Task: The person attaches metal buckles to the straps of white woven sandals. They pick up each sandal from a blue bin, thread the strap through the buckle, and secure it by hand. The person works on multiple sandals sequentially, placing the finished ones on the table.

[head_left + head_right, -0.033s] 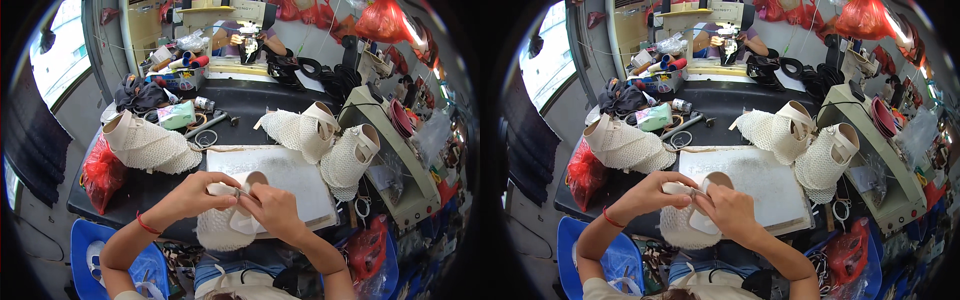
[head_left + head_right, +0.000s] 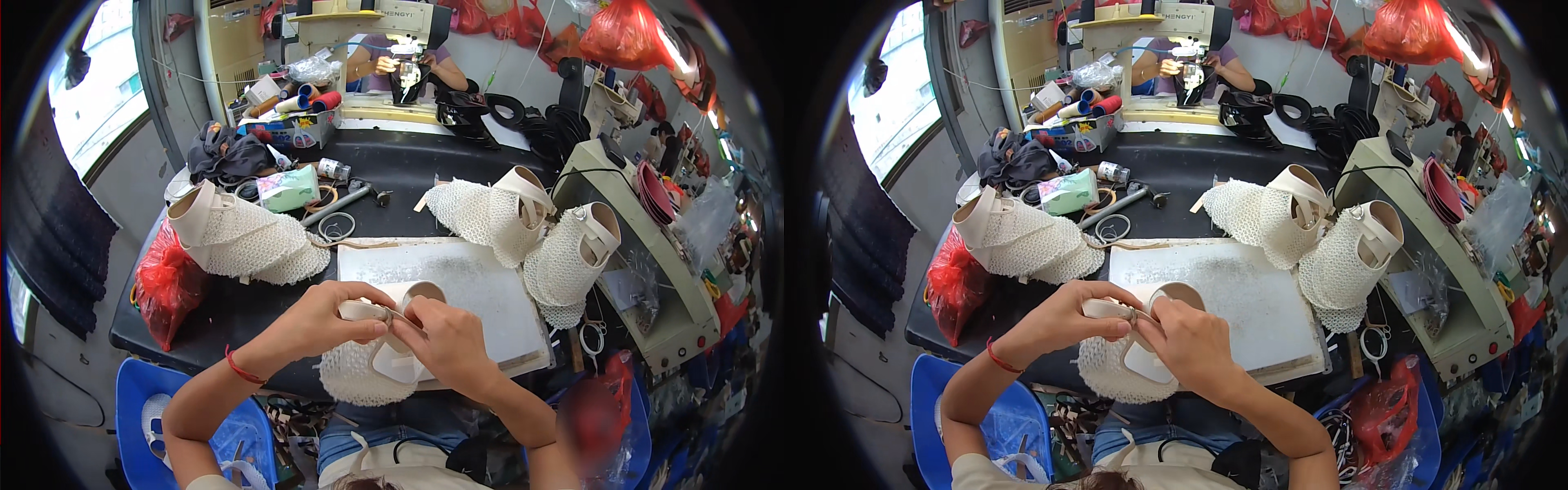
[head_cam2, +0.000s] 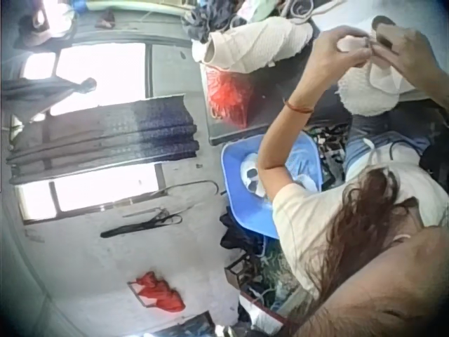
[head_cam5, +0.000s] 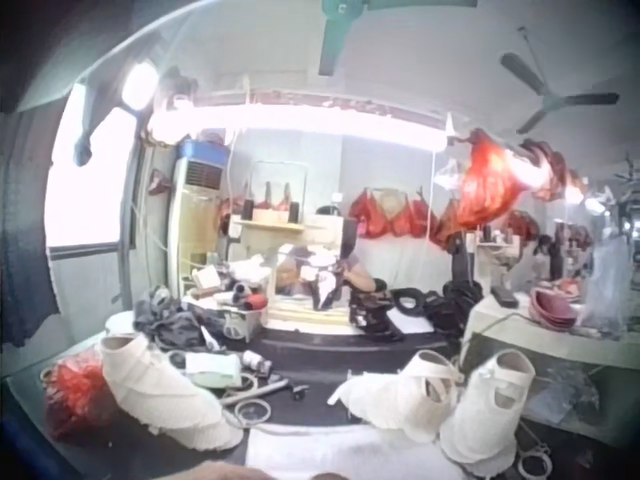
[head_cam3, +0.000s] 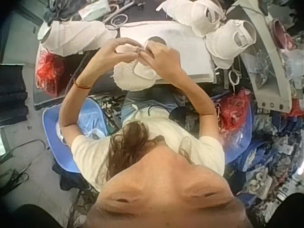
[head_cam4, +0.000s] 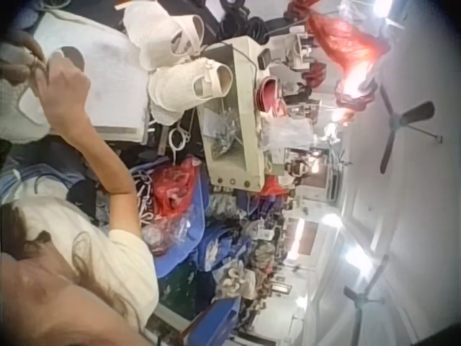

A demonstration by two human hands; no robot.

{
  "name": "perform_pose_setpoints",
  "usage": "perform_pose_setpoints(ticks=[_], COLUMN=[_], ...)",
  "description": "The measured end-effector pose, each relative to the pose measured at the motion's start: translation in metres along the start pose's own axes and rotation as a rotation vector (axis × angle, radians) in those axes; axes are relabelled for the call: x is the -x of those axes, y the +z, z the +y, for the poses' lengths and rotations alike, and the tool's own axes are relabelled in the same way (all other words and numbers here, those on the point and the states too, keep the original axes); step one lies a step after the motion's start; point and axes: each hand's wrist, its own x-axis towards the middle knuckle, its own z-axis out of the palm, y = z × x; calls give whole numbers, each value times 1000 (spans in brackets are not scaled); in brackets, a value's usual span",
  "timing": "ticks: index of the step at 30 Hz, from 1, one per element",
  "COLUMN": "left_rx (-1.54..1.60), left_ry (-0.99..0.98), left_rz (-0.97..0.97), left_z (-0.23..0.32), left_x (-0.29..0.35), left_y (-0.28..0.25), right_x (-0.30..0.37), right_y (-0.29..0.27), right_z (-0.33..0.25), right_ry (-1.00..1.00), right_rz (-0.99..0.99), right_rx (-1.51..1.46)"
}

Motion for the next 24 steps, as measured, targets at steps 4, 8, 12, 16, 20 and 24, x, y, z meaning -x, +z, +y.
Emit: perform_pose_setpoints(ticks=[4,8,12,16,20,24], left_rx=[-27,219,297,347,227,235], left_ry=[83,29,24,-28,54,221], left_rz=[15,17,9,-47,102,381], left_z=[6,5,11,20,21,3], left_x=[-1,-1,2,9,8,-7], left_y=[3,9,12,9,16,30], right_x=[0,6,4,5,3,-1], right_y=[-7,-3,-7,-13,-10,3], right_z=[-4,-3,-4,3,-1,-15], right_ry=[82,-52,-151,-185,-171,13], right_rz=[115,215,325,320,313,283], right_rx=[-150,79,-2,-174,-43,36])
